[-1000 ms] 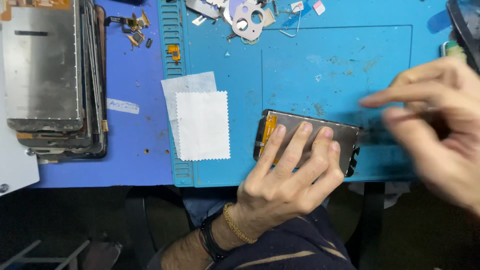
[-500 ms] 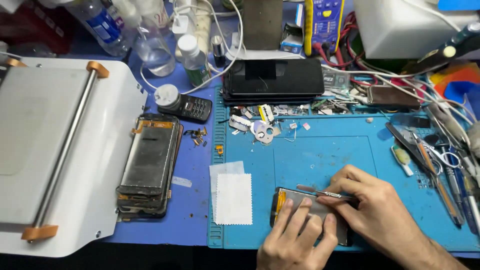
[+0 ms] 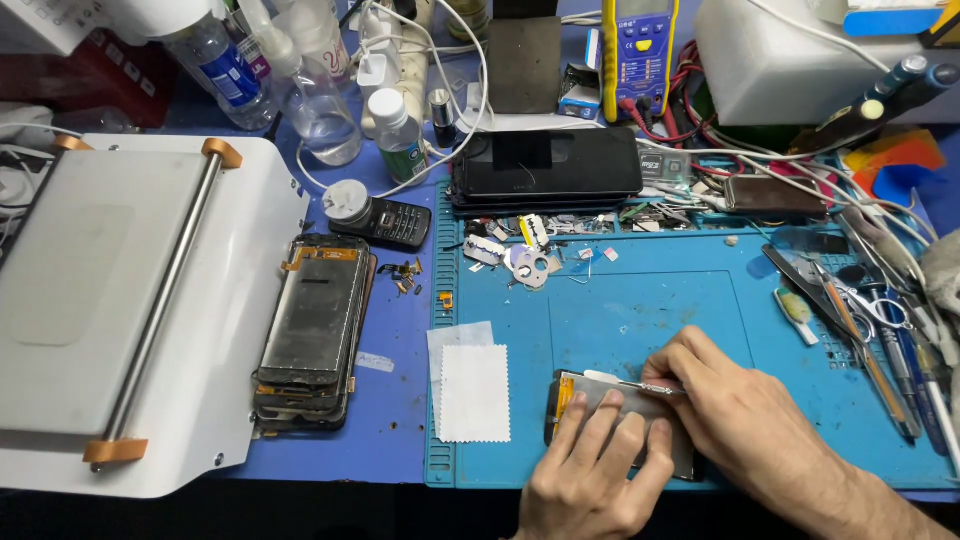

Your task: The recorder is prying a phone screen assembly away from the internal frame at an electronics workbench.

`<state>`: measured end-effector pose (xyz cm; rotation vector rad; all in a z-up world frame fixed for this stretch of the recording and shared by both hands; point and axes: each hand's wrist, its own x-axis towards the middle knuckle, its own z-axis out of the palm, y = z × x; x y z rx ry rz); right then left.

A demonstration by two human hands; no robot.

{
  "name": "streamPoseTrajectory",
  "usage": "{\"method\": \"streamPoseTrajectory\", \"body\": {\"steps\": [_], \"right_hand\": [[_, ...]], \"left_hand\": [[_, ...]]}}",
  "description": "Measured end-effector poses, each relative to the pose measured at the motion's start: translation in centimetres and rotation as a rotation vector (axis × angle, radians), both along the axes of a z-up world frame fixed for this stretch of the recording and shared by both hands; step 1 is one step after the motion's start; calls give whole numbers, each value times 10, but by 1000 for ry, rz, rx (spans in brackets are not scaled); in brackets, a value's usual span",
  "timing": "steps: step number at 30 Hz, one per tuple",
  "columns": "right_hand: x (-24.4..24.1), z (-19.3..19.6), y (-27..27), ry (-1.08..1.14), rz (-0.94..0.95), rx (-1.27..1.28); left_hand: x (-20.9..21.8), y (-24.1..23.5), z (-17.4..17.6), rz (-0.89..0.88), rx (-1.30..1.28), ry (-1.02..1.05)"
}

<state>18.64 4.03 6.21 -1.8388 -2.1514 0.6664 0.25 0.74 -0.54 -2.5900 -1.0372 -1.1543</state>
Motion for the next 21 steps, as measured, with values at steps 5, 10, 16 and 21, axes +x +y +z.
{"method": "streamPoseTrajectory", "body": {"steps": [5, 10, 16, 21], "right_hand": [[19, -6, -4, 42, -3, 27], [65, -25, -17, 144, 81, 156], [155, -80, -59, 203, -260, -186], [309, -223, -149, 441, -409, -289]], "left_hand": [[-1, -1, -3, -1, -12, 21], [-2, -4, -2, -18, -48, 31], [-2, -4, -1, -29, -88, 17], [-1, -5, 1, -13, -68, 24]]}}
